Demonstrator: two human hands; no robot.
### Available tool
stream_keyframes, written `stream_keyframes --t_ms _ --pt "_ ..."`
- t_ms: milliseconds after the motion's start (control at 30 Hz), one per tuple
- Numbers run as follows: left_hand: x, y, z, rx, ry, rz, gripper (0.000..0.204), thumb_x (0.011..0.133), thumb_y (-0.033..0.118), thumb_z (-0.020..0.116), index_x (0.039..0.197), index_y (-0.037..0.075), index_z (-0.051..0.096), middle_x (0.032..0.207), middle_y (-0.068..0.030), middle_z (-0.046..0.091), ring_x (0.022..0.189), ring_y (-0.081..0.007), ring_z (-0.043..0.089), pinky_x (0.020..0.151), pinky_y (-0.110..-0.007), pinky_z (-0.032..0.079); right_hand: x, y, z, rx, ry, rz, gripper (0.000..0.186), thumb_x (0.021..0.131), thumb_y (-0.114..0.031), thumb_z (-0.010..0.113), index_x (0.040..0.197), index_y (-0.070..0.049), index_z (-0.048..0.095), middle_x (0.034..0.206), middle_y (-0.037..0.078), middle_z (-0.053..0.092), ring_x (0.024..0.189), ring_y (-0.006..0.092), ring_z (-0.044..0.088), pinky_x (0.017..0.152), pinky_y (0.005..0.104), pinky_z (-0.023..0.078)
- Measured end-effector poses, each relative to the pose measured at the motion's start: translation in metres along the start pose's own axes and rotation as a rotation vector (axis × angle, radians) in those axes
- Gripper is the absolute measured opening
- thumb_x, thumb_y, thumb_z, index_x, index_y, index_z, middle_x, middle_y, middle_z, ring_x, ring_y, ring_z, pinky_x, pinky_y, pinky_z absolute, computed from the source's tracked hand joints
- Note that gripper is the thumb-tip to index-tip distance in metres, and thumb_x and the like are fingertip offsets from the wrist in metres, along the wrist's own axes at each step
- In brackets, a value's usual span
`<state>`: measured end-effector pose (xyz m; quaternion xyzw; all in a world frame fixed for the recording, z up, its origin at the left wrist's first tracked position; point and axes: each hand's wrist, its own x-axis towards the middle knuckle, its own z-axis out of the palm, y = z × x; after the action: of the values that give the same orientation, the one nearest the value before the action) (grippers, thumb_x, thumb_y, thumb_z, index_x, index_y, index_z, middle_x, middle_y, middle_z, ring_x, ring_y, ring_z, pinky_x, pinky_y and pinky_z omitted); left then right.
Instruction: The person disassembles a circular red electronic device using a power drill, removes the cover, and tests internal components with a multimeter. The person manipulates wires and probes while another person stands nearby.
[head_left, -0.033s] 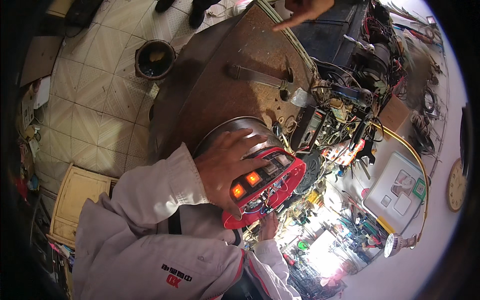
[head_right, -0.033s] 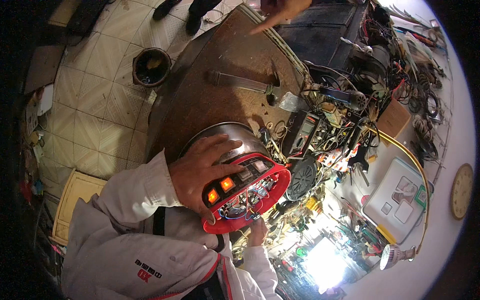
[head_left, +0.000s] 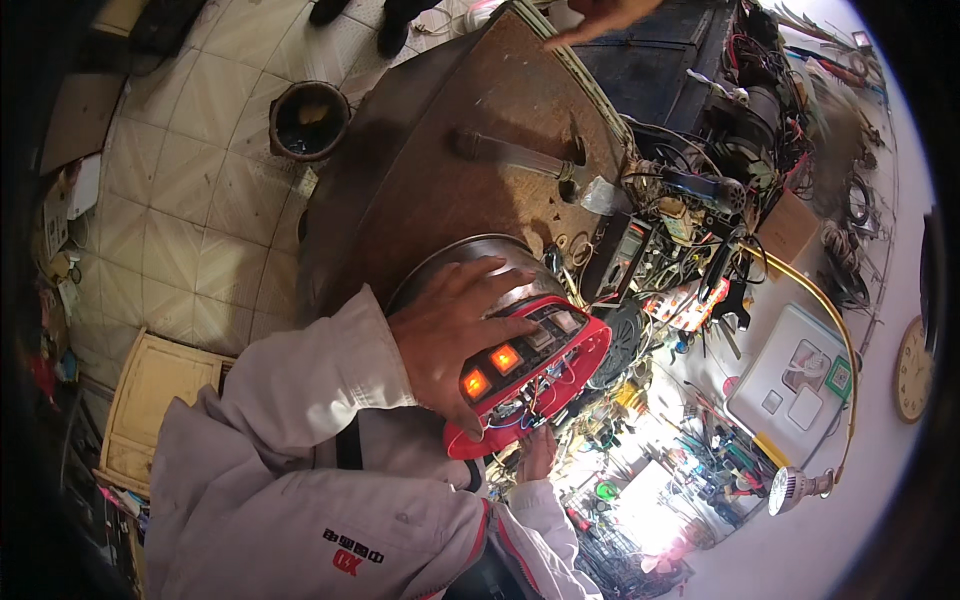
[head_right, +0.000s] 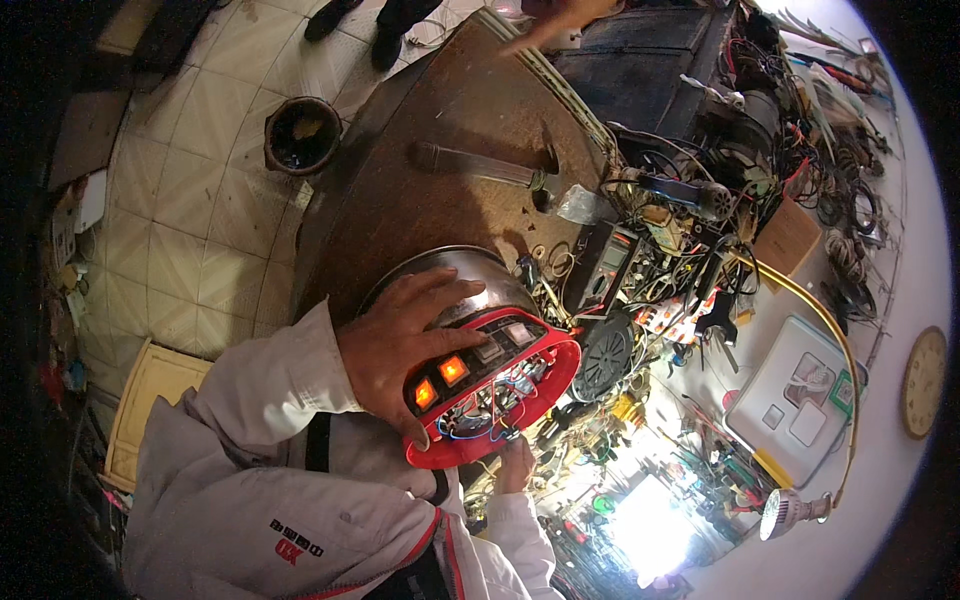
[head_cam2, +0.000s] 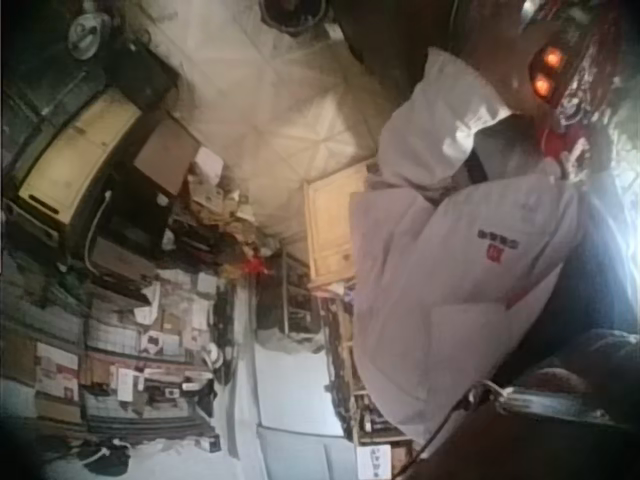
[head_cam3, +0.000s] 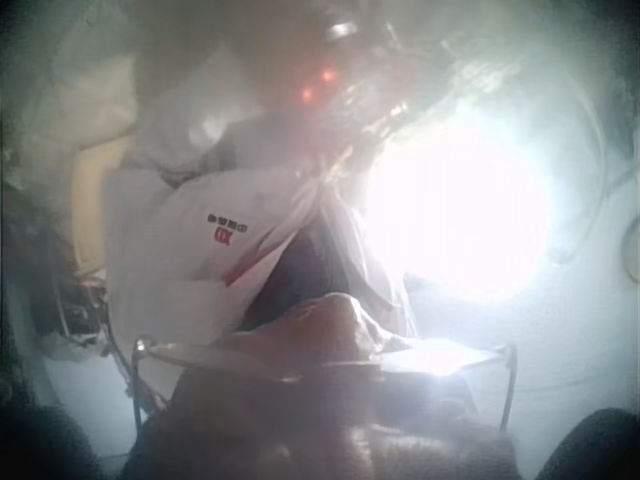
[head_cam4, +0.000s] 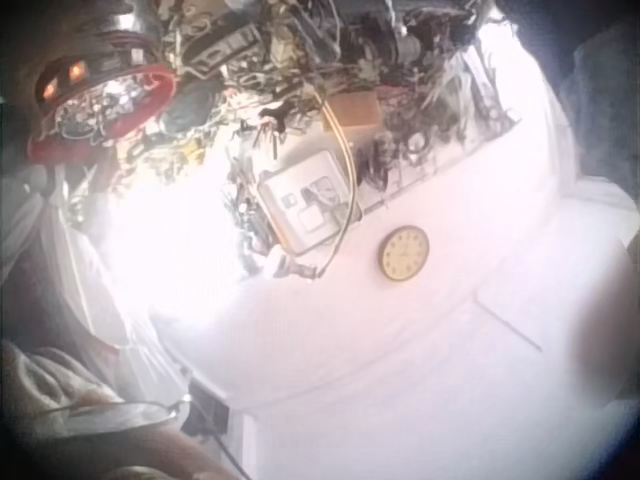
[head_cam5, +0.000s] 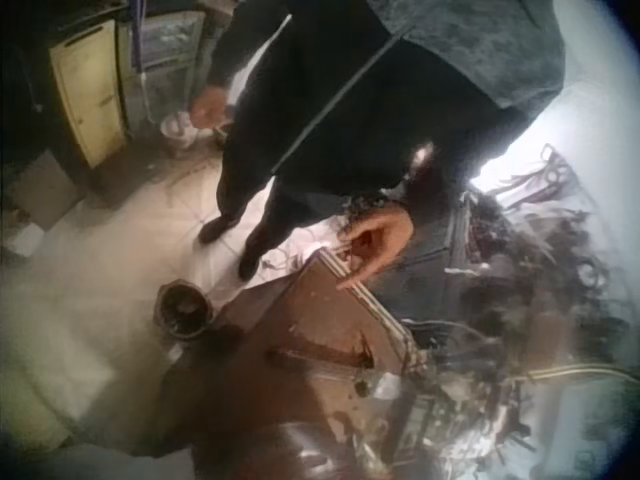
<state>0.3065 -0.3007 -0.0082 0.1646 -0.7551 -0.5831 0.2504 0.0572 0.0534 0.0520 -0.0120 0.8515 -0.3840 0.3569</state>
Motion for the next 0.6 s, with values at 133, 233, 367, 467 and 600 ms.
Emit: stream_keyframes --t_ms 133,233,367,467,600 --pt "0.022 -0.013 -0.004 -0.151 0.047 0.067 0.118 0.046 0.082 0.073 0.138 0.011 0.050 0.150 -0.0243 0.028 0.138 -0.0490 0.024 0.112 -0.058 0.020 0.001 -0.004 0.002 -0.003 -0.018 -0.009 0.041 0.098 -0.032 0.054 0.119 0.002 0.059 0.105 0.008 0.065 0.095 0.0163 0.062 0.087 0.0322 0.050" --pt "0.041 -0.019 -0.006 -0.138 -0.029 0.082 0.117 0.044 0.077 0.078 0.137 0.012 0.051 0.150 -0.0235 0.028 0.138 -0.0481 0.024 0.113 -0.057 0.020 0.000 0.003 -0.002 -0.020 0.027 0.013 0.041 0.098 -0.032 0.053 0.119 0.002 0.059 0.101 0.007 0.065 0.091 0.0146 0.061 0.086 0.0308 0.049" --pt "0.048 -0.024 -0.005 -0.117 -0.107 0.068 0.113 0.043 0.069 0.083 0.136 0.014 0.053 0.150 -0.0230 0.029 0.138 -0.0475 0.025 0.113 -0.057 0.020 0.000 0.001 0.002 -0.039 0.059 0.047 0.040 0.098 -0.031 0.053 0.119 0.002 0.059 0.096 0.005 0.064 0.087 0.0132 0.060 0.083 0.0292 0.049" --pt "0.048 -0.027 -0.005 -0.117 -0.102 0.083 0.110 0.044 0.068 0.084 0.135 0.014 0.054 0.150 -0.0229 0.030 0.138 -0.0471 0.025 0.113 -0.056 0.020 0.007 0.015 -0.014 -0.037 0.026 0.060 0.039 0.098 -0.030 0.053 0.120 0.002 0.058 0.095 0.005 0.064 0.085 0.0129 0.060 0.081 0.0288 0.048" --pt "0.041 -0.036 -0.008 -0.201 -0.021 0.064 0.107 0.046 0.069 0.083 0.134 0.014 0.055 0.150 -0.0233 0.030 0.138 -0.0462 0.025 0.113 -0.055 0.021 0.003 0.006 -0.004 -0.027 0.030 0.040 0.035 0.098 -0.029 0.053 0.117 0.000 0.059 0.087 0.001 0.060 0.076 0.0089 0.055 0.070 0.0240 0.046"
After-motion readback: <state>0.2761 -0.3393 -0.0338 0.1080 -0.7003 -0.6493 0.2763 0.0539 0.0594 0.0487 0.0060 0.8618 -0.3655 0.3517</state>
